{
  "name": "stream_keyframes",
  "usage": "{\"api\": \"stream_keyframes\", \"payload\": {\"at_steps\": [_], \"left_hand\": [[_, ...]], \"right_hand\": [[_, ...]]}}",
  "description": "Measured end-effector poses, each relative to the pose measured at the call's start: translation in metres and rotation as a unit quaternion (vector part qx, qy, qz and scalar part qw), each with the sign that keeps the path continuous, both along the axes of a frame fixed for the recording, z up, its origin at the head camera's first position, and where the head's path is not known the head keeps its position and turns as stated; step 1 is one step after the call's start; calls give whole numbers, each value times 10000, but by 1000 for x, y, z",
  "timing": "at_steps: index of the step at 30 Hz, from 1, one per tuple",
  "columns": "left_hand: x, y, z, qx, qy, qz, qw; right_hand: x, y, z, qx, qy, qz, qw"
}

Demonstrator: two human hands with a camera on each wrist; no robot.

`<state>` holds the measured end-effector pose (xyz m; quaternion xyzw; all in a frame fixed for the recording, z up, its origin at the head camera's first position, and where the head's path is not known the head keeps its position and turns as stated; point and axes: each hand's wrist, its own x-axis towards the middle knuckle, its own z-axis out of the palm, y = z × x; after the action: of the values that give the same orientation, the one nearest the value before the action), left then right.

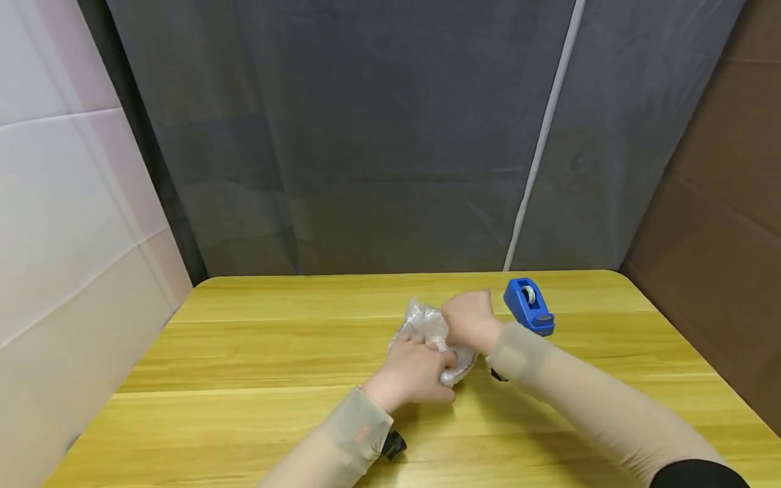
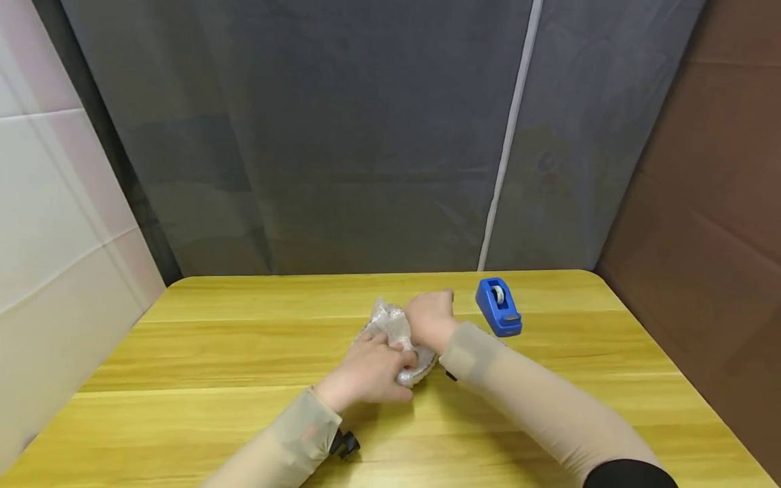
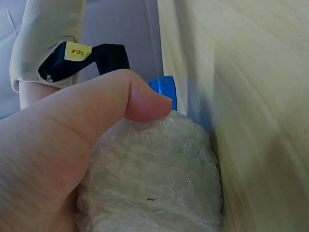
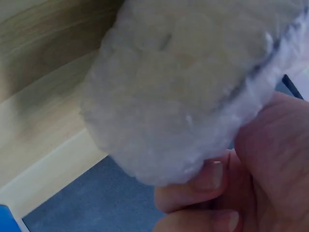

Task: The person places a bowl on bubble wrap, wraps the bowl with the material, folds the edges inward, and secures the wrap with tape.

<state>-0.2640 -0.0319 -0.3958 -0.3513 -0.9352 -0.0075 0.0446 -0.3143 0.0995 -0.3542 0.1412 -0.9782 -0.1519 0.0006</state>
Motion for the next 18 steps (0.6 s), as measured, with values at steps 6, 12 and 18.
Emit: {"api": "stream_keyframes", "payload": {"at_steps": [6,12,18], "left_hand": [[-1,-2,0,-40,47,76,10000],[1,1,0,-101,-18,82,9999],[2,0,0,-254,38,170,9995]], "right_hand": [[-2,-4,-2,279,199,60,9994],[-4,2,-2,427,133,-224,9987],[-10,15,2,136,-663,-594,9959]]}}
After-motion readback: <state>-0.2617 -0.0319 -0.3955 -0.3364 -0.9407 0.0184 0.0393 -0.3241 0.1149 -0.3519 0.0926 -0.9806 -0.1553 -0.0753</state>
